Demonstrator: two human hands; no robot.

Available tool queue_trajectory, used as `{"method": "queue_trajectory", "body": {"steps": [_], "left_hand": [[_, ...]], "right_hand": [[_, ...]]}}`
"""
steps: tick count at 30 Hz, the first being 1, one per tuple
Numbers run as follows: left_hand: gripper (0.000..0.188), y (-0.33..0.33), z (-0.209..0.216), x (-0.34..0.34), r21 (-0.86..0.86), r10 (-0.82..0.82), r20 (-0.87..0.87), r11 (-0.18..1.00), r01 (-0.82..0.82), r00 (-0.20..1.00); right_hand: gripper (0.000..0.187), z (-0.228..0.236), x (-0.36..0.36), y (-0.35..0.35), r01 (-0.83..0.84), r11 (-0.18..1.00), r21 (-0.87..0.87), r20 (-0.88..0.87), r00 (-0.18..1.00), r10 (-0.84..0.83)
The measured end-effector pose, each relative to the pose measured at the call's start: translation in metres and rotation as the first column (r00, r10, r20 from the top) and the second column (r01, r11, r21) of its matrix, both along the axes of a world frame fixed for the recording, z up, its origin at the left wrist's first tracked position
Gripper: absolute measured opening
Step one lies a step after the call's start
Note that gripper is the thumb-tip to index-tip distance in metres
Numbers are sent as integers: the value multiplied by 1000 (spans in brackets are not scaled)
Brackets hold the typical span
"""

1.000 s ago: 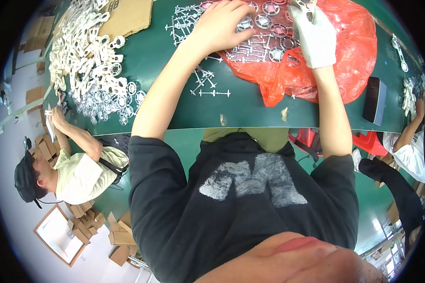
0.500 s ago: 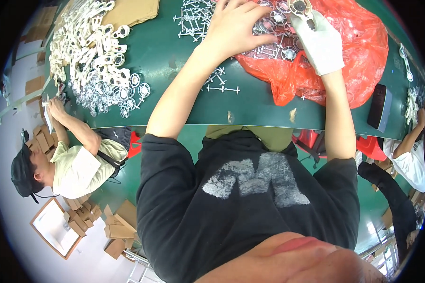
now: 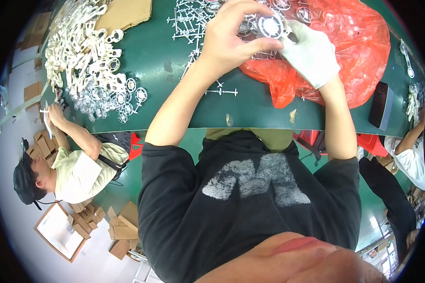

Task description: The person assembles components by picking up plastic brackets and circular metal inserts and pressing the inserts into the brackets by hand.

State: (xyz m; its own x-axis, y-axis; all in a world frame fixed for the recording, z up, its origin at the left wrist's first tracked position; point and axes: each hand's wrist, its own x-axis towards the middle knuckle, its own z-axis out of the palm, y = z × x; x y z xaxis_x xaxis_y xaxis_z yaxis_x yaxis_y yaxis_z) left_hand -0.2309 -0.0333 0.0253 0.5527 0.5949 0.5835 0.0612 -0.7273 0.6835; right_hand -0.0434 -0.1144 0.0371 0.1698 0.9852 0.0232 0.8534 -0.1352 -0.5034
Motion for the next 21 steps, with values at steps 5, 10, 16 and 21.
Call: {"method": "queue_trajectory", "body": {"steps": [5,10,16,21], "left_hand": [[56,52,-45,12,782,-146,214,618,-80,966],[55,45,-32,21,828,-183,301,538,-161,936],[46,44,-36,5,761,-95,69,648,10,993],[57,8,-15,-1,251,-19,-91,967,42,996]], "right_hand": [[37,-3,1,1,-54,995,88,-28,998,56],[35,-5,3,-2,-66,993,99,-7,998,67],[34,-3,-5,-2,-150,987,66,12,989,149],[35,0,4,-3,-178,984,-13,-38,983,177]]}}
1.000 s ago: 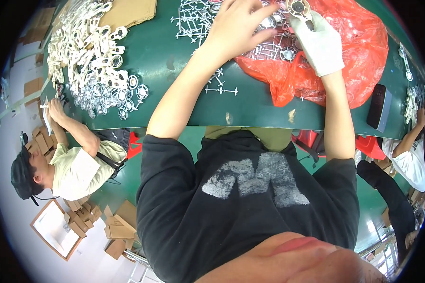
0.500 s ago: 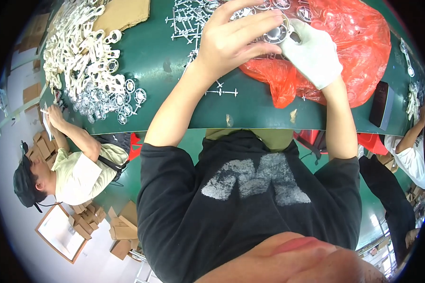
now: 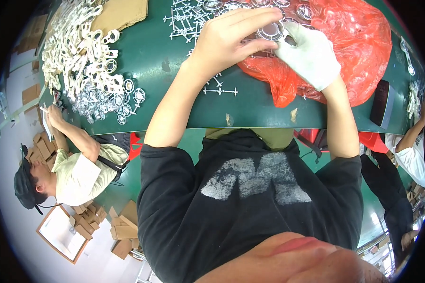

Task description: The person assembles components by picking up plastic brackets and circular metal inserts and pressing the inserts into the brackets by hand.

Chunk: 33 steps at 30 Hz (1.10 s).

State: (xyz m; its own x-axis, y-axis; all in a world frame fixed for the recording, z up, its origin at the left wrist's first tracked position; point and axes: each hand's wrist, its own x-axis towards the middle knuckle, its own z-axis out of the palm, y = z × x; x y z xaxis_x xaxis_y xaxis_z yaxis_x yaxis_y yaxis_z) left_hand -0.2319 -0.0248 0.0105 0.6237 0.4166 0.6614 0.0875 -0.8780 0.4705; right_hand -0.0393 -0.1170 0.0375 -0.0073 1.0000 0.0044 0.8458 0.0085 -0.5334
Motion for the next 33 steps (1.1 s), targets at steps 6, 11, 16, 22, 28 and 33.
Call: {"method": "queue_trajectory", "body": {"steps": [6,11,16,22,28,33], "left_hand": [[55,2,3,-2,83,-142,44,987,138,989],[67,-17,21,5,-162,-140,206,971,175,969],[25,-13,2,10,-483,-125,356,824,297,926],[31,4,18,8,-337,-227,256,890,306,940],[31,91,43,-19,-622,19,-373,736,-265,928],[40,181,24,-25,-787,371,-123,529,-318,920]], "right_hand": [[37,12,3,5,-209,932,-295,-650,760,-35],[36,-7,-10,1,-110,970,217,-369,911,185],[29,-20,-11,-7,-102,962,253,-75,989,125],[24,-12,-15,-8,-154,869,471,24,987,161],[36,5,-24,-2,95,991,91,-218,973,-73],[33,-2,-17,1,90,995,34,-336,939,-73]]}}
